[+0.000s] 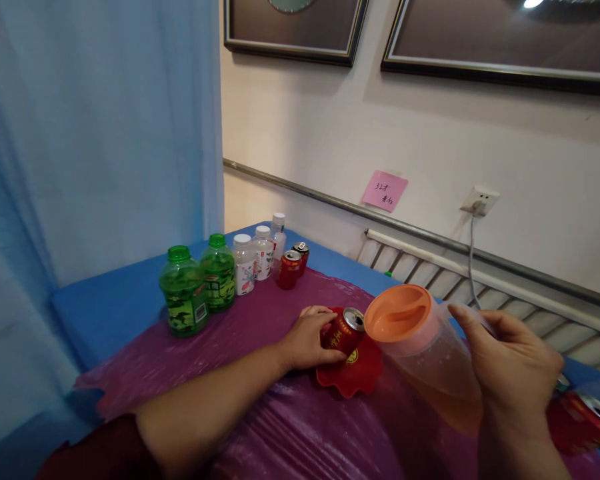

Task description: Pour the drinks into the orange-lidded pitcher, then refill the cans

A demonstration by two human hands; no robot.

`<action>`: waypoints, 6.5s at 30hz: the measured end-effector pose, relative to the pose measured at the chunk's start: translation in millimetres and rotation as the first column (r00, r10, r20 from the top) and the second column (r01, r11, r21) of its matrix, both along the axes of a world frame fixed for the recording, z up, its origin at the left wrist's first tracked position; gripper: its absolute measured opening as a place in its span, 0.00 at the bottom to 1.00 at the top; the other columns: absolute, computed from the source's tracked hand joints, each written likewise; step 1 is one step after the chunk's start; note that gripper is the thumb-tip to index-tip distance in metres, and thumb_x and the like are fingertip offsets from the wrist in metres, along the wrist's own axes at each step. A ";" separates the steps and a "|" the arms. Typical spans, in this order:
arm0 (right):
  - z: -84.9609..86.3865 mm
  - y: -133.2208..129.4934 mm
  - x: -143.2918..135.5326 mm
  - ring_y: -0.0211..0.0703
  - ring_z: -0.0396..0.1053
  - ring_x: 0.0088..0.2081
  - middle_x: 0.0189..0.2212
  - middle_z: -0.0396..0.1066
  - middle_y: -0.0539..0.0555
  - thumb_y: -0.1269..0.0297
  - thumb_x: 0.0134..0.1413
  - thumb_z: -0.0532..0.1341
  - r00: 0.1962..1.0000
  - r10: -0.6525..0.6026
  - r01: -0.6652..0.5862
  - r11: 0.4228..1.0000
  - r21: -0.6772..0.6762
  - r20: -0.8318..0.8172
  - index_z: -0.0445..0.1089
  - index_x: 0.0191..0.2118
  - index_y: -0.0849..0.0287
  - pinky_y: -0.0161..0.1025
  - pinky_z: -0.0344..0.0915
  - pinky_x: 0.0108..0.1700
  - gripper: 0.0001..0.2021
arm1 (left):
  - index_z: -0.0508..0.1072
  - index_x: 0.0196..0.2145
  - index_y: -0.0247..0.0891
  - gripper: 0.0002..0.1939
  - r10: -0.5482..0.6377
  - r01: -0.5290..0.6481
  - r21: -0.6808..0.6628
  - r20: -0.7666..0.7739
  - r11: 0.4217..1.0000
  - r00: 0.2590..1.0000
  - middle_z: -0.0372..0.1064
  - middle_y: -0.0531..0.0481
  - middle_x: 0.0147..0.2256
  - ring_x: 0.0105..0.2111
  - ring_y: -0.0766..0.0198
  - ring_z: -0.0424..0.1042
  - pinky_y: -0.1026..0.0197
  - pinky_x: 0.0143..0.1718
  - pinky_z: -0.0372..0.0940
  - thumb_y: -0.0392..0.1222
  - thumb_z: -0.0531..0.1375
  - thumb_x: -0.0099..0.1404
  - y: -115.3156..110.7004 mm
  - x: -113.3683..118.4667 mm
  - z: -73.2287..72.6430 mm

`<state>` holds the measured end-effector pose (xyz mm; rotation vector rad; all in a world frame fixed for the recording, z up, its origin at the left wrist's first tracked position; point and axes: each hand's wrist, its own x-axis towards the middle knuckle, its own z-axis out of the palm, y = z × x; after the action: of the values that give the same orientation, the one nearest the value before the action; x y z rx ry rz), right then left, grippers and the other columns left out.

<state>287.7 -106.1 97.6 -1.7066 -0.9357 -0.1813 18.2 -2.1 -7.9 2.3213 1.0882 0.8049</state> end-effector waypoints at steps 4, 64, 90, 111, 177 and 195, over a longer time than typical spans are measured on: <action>0.0 1.0 -1.1 0.42 0.64 0.26 0.20 0.68 0.48 0.36 0.44 0.68 1.000 -0.006 0.006 1.000 0.000 0.022 0.77 0.29 0.58 0.39 0.56 0.30 0.26 | 0.78 0.49 0.44 0.34 -0.009 0.009 0.001 0.004 1.000 1.000 0.73 0.44 0.51 0.55 0.44 0.68 0.45 0.59 0.62 0.59 0.74 0.46 0.3 0.0 0.2; 1.6 1.0 -3.6 0.41 0.64 0.27 0.20 0.68 0.47 0.37 0.43 0.68 1.000 -0.012 0.012 1.000 -0.001 -0.013 0.77 0.28 0.56 0.38 0.55 0.31 0.24 | 0.78 0.49 0.42 0.34 -0.023 0.023 -0.001 0.008 1.000 1.000 0.73 0.44 0.50 0.54 0.45 0.68 0.46 0.58 0.62 0.58 0.74 0.46 -1.0 0.8 1.3; 0.9 0.7 -4.2 0.41 0.64 0.26 0.20 0.69 0.47 0.38 0.44 0.69 1.000 0.018 -0.018 1.000 0.022 0.007 0.77 0.29 0.58 0.38 0.56 0.30 0.24 | 0.76 0.55 0.43 0.40 0.007 -0.006 -0.017 0.030 1.000 1.000 0.71 0.41 0.54 0.56 0.42 0.67 0.44 0.60 0.62 0.60 0.74 0.45 0.6 -0.3 -5.6; -0.8 0.6 -1.8 0.41 0.64 0.27 0.20 0.68 0.47 0.37 0.44 0.69 1.000 -0.004 0.004 1.000 0.007 0.017 0.78 0.29 0.58 0.39 0.56 0.31 0.24 | 0.77 0.52 0.42 0.38 -0.019 0.019 0.003 0.000 1.000 1.000 0.73 0.43 0.51 0.55 0.44 0.68 0.46 0.59 0.61 0.59 0.74 0.46 -1.0 -0.1 1.4; 2.0 -0.8 -6.4 0.41 0.63 0.26 0.19 0.66 0.46 0.36 0.43 0.68 1.000 -0.022 0.022 1.000 -0.019 -0.006 0.76 0.28 0.55 0.39 0.54 0.31 0.24 | 0.78 0.50 0.42 0.36 -0.013 0.013 0.004 0.016 1.000 1.000 0.73 0.43 0.51 0.54 0.45 0.68 0.46 0.59 0.62 0.58 0.75 0.45 -0.4 0.9 -1.2; -0.4 -1.0 -3.3 0.41 0.63 0.27 0.21 0.68 0.46 0.36 0.43 0.68 1.000 -0.010 0.010 1.000 -0.011 -0.017 0.77 0.29 0.56 0.39 0.56 0.31 0.24 | 0.78 0.50 0.42 0.35 -0.015 0.015 -0.003 0.020 1.000 1.000 0.74 0.44 0.50 0.53 0.46 0.69 0.47 0.58 0.62 0.58 0.74 0.45 -0.1 1.2 -0.9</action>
<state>284.4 -107.1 97.3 -1.7202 -0.9172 -0.1689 19.4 -2.1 -8.7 2.3106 1.0621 0.8185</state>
